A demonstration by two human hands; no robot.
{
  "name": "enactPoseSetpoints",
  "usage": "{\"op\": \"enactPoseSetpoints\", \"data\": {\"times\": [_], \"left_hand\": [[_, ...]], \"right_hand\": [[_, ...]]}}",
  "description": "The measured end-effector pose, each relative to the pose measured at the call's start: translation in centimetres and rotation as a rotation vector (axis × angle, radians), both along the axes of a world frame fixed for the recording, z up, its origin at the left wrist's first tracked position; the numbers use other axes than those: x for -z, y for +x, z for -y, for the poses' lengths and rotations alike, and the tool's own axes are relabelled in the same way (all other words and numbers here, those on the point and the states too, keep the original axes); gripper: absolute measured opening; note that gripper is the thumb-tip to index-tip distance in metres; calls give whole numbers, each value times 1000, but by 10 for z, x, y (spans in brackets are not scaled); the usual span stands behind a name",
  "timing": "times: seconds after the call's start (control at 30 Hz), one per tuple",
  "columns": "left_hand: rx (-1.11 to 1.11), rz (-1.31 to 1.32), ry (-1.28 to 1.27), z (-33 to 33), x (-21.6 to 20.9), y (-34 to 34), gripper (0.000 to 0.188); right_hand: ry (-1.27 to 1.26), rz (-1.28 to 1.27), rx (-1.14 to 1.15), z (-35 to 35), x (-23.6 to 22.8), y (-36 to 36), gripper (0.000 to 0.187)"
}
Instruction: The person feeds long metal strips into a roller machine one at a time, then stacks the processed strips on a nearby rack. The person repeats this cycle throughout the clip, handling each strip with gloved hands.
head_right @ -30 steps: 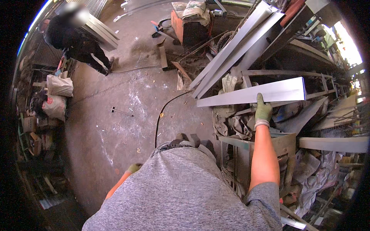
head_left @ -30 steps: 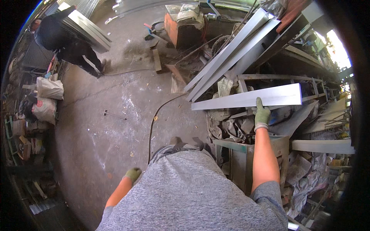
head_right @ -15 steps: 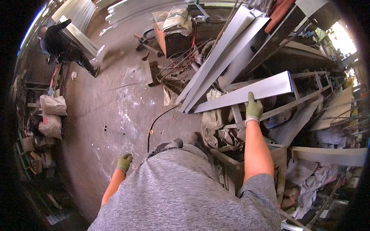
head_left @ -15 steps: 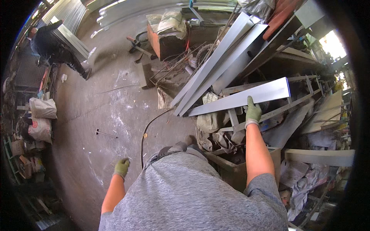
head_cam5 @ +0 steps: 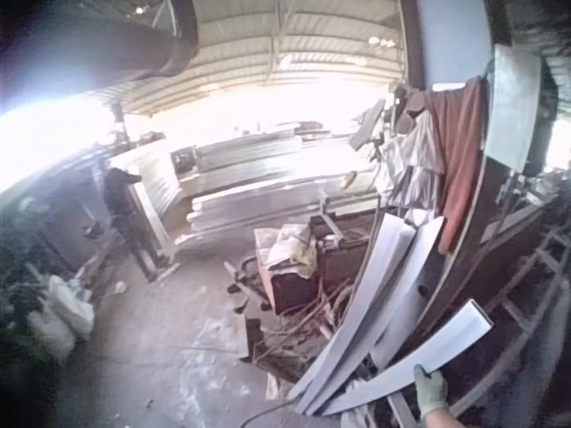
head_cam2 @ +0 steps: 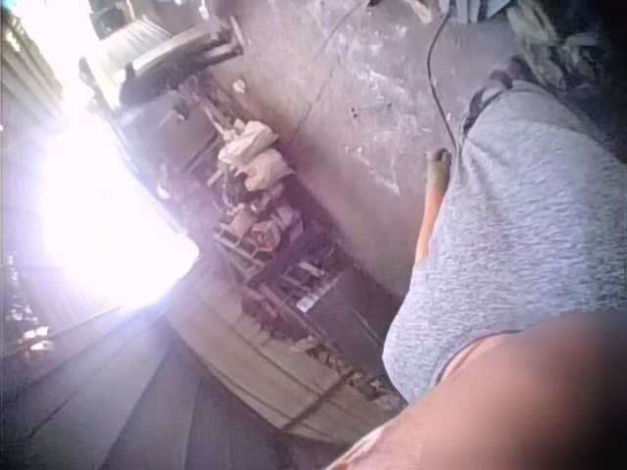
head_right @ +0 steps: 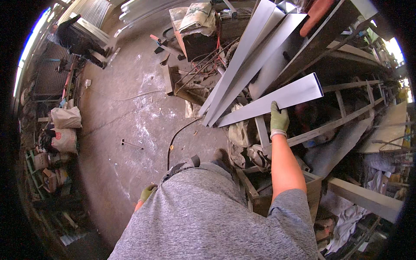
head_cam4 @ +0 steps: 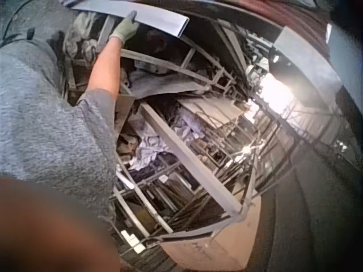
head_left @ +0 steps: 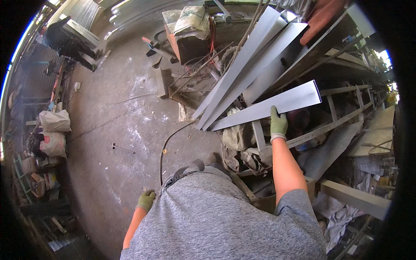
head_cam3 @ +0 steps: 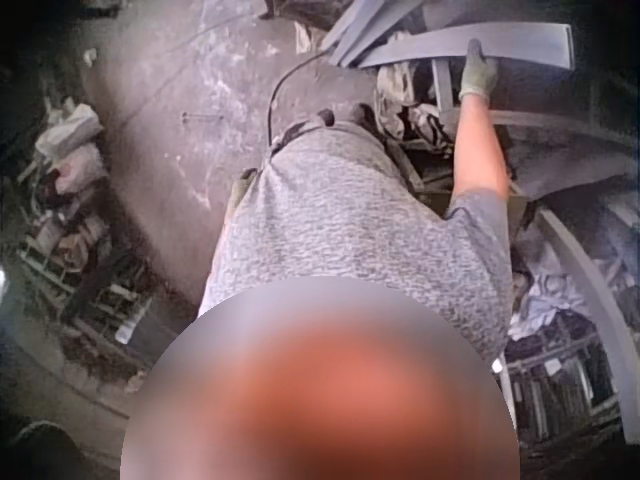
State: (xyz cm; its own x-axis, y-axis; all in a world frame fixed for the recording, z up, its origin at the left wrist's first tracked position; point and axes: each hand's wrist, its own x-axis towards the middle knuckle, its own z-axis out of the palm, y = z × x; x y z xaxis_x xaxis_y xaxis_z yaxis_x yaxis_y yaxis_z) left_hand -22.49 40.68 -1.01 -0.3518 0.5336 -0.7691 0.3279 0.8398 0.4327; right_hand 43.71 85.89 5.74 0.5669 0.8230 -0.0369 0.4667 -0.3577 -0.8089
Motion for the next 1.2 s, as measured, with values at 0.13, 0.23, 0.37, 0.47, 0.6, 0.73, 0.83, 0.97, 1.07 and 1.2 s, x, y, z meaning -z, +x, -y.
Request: {"op": "enactPoseSetpoints", "data": {"times": [0.13,0.23,0.37,0.47,0.6,0.73,0.83,0.97,1.07,1.2], "left_hand": [[9,-21,40,-43,-29,23,41],[70,-32,50,-56,-40,32,42],[77,14,58,-47,-31,31,44],[126,10,-9,-33,-16,25,45],[149,47,-79,-14,-9,21,46],[83,-18,-29,-7,-22,22,45],[33,-10,-24,-6,-28,26,44],[10,38,-1,-7,-22,30,43],[71,30,3,-8,-18,34,43],[142,7,-22,-14,-27,41,43]], "right_hand": [[0,-60,-14,-3,13,6,74],[45,-152,-87,-5,26,7,73],[-48,-165,-56,-9,38,10,69],[-162,-304,-59,-24,43,7,73],[-164,-131,-8,-46,39,-2,57],[-117,-316,56,-37,26,-3,69],[-139,-258,142,-22,23,-2,76],[-134,-370,192,-11,40,-13,86],[-58,-319,217,-14,57,-14,83],[-108,-253,101,-18,62,-2,75]]}}
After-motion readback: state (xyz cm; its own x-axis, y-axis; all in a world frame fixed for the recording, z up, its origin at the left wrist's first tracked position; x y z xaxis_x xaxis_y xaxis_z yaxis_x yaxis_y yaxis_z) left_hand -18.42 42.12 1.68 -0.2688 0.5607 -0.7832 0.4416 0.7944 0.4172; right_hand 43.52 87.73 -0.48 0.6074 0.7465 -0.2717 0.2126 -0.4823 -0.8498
